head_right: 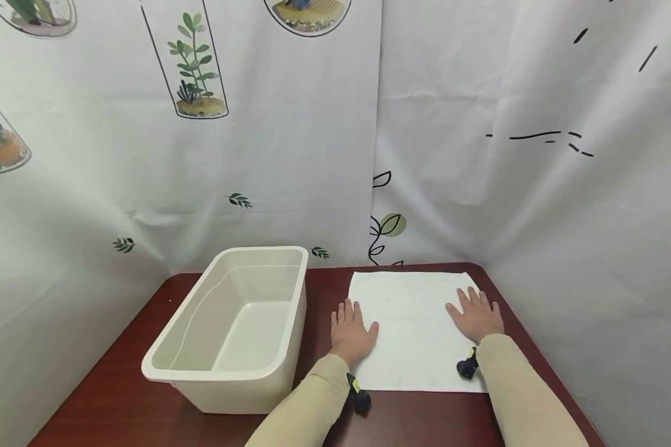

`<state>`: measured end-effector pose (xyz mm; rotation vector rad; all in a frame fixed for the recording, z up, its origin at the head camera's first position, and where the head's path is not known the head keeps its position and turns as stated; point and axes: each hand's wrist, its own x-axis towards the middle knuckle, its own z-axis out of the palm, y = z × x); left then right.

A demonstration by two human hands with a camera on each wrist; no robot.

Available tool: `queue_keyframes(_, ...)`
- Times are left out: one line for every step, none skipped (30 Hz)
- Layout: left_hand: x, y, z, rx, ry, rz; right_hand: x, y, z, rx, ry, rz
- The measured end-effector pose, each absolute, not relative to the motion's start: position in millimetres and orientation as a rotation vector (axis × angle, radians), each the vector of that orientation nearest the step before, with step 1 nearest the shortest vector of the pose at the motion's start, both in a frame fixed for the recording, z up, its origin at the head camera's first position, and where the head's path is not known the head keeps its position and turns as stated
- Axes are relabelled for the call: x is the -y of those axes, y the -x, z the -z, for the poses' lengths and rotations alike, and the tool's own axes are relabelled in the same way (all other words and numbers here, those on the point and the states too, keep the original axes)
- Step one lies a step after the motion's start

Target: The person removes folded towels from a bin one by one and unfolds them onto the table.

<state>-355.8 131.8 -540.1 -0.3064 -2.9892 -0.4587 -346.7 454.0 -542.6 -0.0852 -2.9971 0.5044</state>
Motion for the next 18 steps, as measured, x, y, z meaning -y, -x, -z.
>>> queue_keyframes(-132.2,356.3,541.3,2.983,0.304,0.464,-457.4,342.8,542.0,2.997,0.107,-0.51)
queue_keyframes(-132.7,356.3,542.7,2.978,0.304,0.472,-461.4,338.9,541.5,2.995,0.125,-0.518)
queue_keyframes(-133.4,356.3,544.1,2.969,0.306,0.482,-464.9,335.3,541.4,2.99,0.142,-0.522)
queue_keyframes(-134.1,356.2,545.7,2.963,0.308,0.49,-468.7,331.6,542.0,2.985,0.154,-0.524)
queue_keyframes(-134.9,355.9,547.5,2.957,0.31,0.494,-472.4,328.2,543.4,2.981,0.166,-0.522)
queue_keyframes(-135.6,355.6,549.4,2.959,0.31,0.49,-475.9,325.1,545.0,2.974,0.172,-0.518)
queue_keyframes(-136.0,355.2,551.0,2.956,0.31,0.486,-478.6,322.3,547.0,2.969,0.176,-0.507)
queue_keyframes(-136.3,354.3,551.9,2.955,0.309,0.486,-481.6,320.5,548.9,2.961,0.17,-0.502)
queue_keyframes(-136.6,353.7,552.7,2.955,0.308,0.478,-484.0,319.0,550.6,2.954,0.164,-0.494)
queue_keyframes(-136.9,353.1,552.9,2.955,0.308,0.469,-486.0,317.5,552.0,2.947,0.157,-0.491)
queue_keyframes(-137.0,352.3,552.7,2.953,0.309,0.469,-487.1,316.4,552.5,2.941,0.149,-0.485)
queue_keyframes(-137.2,351.5,551.8,2.955,0.312,0.471,-487.7,315.8,551.7,2.932,0.138,-0.48)
queue_keyframes(-137.5,350.4,550.4,2.947,0.313,0.486,-487.1,315.4,549.0,2.921,0.131,-0.485)
queue_keyframes(-137.5,348.8,549.7,2.943,0.317,0.503,-485.1,315.2,544.9,2.913,0.125,-0.495)
queue_keyframes(-138.0,347.3,548.3,2.94,0.318,0.509,-482.1,314.7,538.6,2.909,0.121,-0.51)
queue_keyframes(-139.0,345.5,545.3,2.939,0.321,0.527,-478.8,315.1,530.6,2.906,0.113,-0.524)
queue_keyframes(-140.7,344.0,542.0,2.923,0.328,0.549,-475.1,316.3,521.3,2.899,0.101,-0.536)
queue_keyframes(-143.2,342.7,536.6,2.918,0.333,0.55,-471.3,318.3,511.0,2.888,0.086,-0.552)
